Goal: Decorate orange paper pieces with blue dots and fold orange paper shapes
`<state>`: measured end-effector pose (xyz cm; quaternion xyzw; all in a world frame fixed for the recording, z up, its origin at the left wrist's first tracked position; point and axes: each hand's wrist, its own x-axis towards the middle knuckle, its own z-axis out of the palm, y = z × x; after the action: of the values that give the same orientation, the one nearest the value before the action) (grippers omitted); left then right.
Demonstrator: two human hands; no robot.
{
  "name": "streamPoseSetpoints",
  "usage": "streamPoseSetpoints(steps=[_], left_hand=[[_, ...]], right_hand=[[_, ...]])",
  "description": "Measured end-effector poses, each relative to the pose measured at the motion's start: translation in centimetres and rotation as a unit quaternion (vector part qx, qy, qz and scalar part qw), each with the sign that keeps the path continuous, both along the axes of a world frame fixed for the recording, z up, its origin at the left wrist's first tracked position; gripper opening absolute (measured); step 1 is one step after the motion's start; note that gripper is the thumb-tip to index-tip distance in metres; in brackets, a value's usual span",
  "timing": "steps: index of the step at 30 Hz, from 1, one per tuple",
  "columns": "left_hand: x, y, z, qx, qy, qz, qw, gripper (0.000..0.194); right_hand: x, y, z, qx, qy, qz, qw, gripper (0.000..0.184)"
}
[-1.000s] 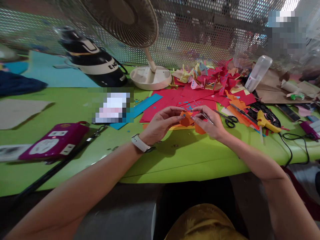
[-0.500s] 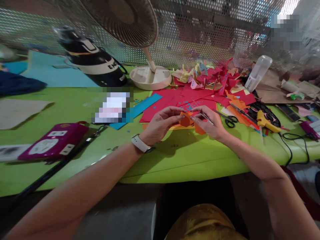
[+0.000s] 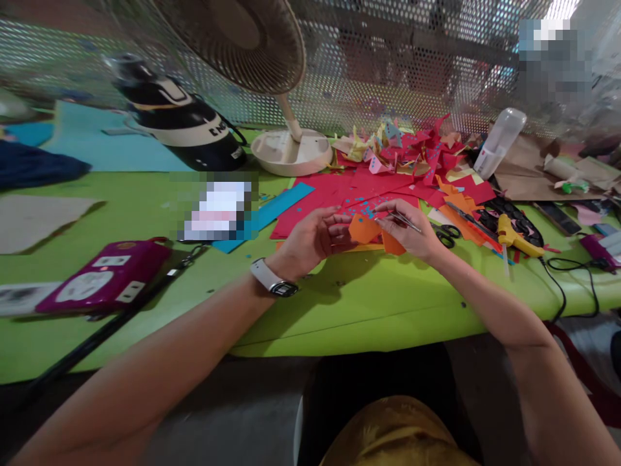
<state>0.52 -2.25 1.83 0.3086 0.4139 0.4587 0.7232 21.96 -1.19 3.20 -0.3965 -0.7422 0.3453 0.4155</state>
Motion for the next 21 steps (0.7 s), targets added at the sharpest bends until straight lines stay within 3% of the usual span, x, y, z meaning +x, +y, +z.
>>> streamPoseSetpoints(steps=[4, 10, 13, 17, 21], left_hand=[[0.1, -0.2, -0.5, 0.033, 0.005, -0.041, 0.999, 0.024], [0.2, -0.5, -1.0, 0.066, 0.017, -0.035, 0.997, 0.021], [0.2, -0.6, -1.0, 0.063, 0.008, -0.034, 0.997, 0.025], [0.3, -0.6, -0.8, 0.055, -0.022, 0.002, 0.998, 0.025], [0.4, -0.5, -0.6, 0.054, -0.036, 0.050, 0.997, 0.024]], right_hand=[[0.1, 0.2, -0.1, 0.006, 0.004, -0.002, 1.000, 0.033], [0.3, 0.7, -0.7, 0.032, -0.018, -0.003, 0.999, 0.029], [1.1, 1.0, -0.4, 0.081, -0.068, -0.006, 0.994, 0.028], [3.3, 1.6, 1.2, 0.161, -0.250, -0.036, 0.954, 0.028], [5.2, 2.7, 2.0, 0.155, -0.382, -0.058, 0.909, 0.029]])
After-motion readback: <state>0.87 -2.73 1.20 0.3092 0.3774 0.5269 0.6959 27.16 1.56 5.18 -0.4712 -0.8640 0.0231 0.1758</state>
